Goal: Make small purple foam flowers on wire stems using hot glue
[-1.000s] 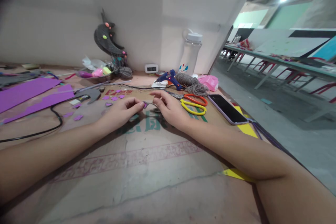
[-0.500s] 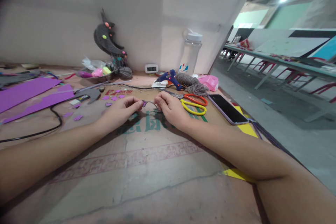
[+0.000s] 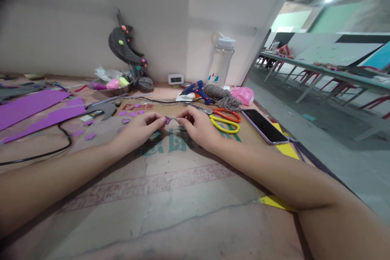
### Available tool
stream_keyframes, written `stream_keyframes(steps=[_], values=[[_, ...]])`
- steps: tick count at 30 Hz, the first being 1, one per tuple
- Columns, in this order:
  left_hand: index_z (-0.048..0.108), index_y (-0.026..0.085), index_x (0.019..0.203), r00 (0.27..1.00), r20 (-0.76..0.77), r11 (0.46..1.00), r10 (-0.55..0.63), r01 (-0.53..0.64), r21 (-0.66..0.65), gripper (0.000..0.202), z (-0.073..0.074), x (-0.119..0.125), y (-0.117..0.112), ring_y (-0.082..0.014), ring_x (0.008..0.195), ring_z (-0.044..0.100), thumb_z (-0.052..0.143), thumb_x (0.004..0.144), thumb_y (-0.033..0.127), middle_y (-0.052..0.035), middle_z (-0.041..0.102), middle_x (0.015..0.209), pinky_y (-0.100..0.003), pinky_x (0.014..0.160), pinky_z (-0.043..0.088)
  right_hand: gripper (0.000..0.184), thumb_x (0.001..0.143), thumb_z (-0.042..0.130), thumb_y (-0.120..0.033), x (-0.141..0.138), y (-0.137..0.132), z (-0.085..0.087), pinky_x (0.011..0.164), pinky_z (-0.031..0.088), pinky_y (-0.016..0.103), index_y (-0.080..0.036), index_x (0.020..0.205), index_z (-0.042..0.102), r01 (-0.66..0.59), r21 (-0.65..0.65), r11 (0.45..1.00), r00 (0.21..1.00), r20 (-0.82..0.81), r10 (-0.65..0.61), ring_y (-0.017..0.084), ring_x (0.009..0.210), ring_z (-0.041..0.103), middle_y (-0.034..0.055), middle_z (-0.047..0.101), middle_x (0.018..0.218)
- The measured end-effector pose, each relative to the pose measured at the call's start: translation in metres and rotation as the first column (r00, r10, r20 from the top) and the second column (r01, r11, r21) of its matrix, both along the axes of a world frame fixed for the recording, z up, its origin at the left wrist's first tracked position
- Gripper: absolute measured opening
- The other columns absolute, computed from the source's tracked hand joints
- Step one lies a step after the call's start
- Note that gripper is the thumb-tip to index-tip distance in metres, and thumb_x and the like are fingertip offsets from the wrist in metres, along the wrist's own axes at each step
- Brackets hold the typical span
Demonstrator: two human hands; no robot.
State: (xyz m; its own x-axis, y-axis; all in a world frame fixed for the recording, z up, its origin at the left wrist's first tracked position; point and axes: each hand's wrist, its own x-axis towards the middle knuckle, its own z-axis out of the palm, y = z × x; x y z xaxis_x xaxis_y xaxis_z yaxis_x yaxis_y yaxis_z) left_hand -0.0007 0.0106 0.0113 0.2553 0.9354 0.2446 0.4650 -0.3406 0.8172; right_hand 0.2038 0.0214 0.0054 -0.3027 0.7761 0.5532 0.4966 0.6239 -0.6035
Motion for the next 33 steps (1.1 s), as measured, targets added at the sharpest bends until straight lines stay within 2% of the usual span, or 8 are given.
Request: stream_keyframes(steps=[5,9,15,19,23,28,33], values=[[0.063,0.020,0.075,1.000,0.009,1.000,-0.006,0.006,-0.012,0.025,0.0003,0.0003,0.0001,-0.0180,0.073,0.058,0.054,0.088,0.040,-0.0021,0.065,0.075,-0.029,0.068,0.042,0.016,0.091,0.058,-0.029,0.0002,-0.0013,0.0026,0.063,0.041,0.026,-0.019,0.078,0.060,-0.016,0.022,1.000,1.000,0.022,0.015,0.013,0.066,0.053,-0.0003,0.060,0.071],[0.062,0.020,0.072,1.000,0.014,1.000,-0.001,0.001,-0.007,0.025,0.0017,0.0009,-0.0002,-0.0184,0.073,0.058,0.055,0.087,0.039,-0.0024,0.065,0.074,-0.029,0.068,0.042,0.019,0.094,0.053,-0.026,0.0001,-0.0006,0.0034,0.067,0.042,0.027,-0.018,0.078,0.061,-0.034,0.061,0.998,0.999,0.037,0.032,0.014,0.071,0.055,0.0009,0.061,0.074],[0.065,0.020,0.076,1.000,-0.026,1.000,-0.002,0.002,0.014,0.026,-0.0002,-0.0007,0.0007,-0.0178,0.073,0.058,0.054,0.089,0.040,-0.0022,0.067,0.077,-0.029,0.068,0.042,0.012,0.089,0.061,-0.025,-0.0010,-0.0007,0.0024,0.063,0.042,0.026,-0.019,0.079,0.063,-0.009,0.039,0.999,1.000,0.008,0.009,0.013,0.067,0.054,0.0006,0.063,0.074],[0.065,0.020,0.075,1.000,-0.027,1.000,-0.010,0.010,0.015,0.027,-0.0005,-0.0002,0.0003,-0.0173,0.071,0.058,0.054,0.089,0.040,-0.0022,0.068,0.074,-0.028,0.066,0.041,0.017,0.087,0.064,-0.029,-0.0010,-0.0010,0.0017,0.060,0.041,0.026,-0.019,0.074,0.060,-0.008,0.040,0.999,1.000,0.006,0.008,0.012,0.064,0.051,-0.0005,0.059,0.070],[0.065,0.019,0.078,0.999,-0.026,1.000,-0.018,0.018,0.004,0.028,-0.0007,0.0003,-0.0005,-0.0171,0.070,0.057,0.053,0.089,0.041,-0.0025,0.068,0.075,-0.029,0.065,0.041,0.023,0.090,0.062,-0.032,-0.0007,-0.0001,0.0019,0.062,0.040,0.027,-0.018,0.071,0.060,-0.041,0.102,0.994,0.999,0.034,0.038,0.013,0.064,0.050,-0.0004,0.056,0.069],[0.065,0.019,0.079,0.999,-0.048,1.000,-0.026,0.027,0.014,0.029,-0.0005,0.0005,-0.0017,-0.0177,0.071,0.058,0.052,0.089,0.043,-0.0025,0.067,0.075,-0.028,0.064,0.041,0.012,0.092,0.060,-0.026,-0.0004,-0.0005,0.0028,0.067,0.044,0.028,-0.019,0.086,0.067,-0.032,0.100,0.994,0.998,0.047,0.028,0.014,0.071,0.055,0.0021,0.064,0.079],[0.066,0.019,0.080,0.996,-0.083,0.999,-0.042,0.044,0.025,0.030,-0.0003,0.0008,-0.0034,-0.0182,0.073,0.060,0.052,0.089,0.044,-0.0029,0.068,0.076,-0.027,0.063,0.042,0.017,0.094,0.058,-0.030,0.0001,0.0004,0.0022,0.069,0.044,0.028,-0.019,0.097,0.070,-0.071,0.057,0.996,0.993,0.103,0.065,0.014,0.074,0.055,0.0028,0.063,0.085]])
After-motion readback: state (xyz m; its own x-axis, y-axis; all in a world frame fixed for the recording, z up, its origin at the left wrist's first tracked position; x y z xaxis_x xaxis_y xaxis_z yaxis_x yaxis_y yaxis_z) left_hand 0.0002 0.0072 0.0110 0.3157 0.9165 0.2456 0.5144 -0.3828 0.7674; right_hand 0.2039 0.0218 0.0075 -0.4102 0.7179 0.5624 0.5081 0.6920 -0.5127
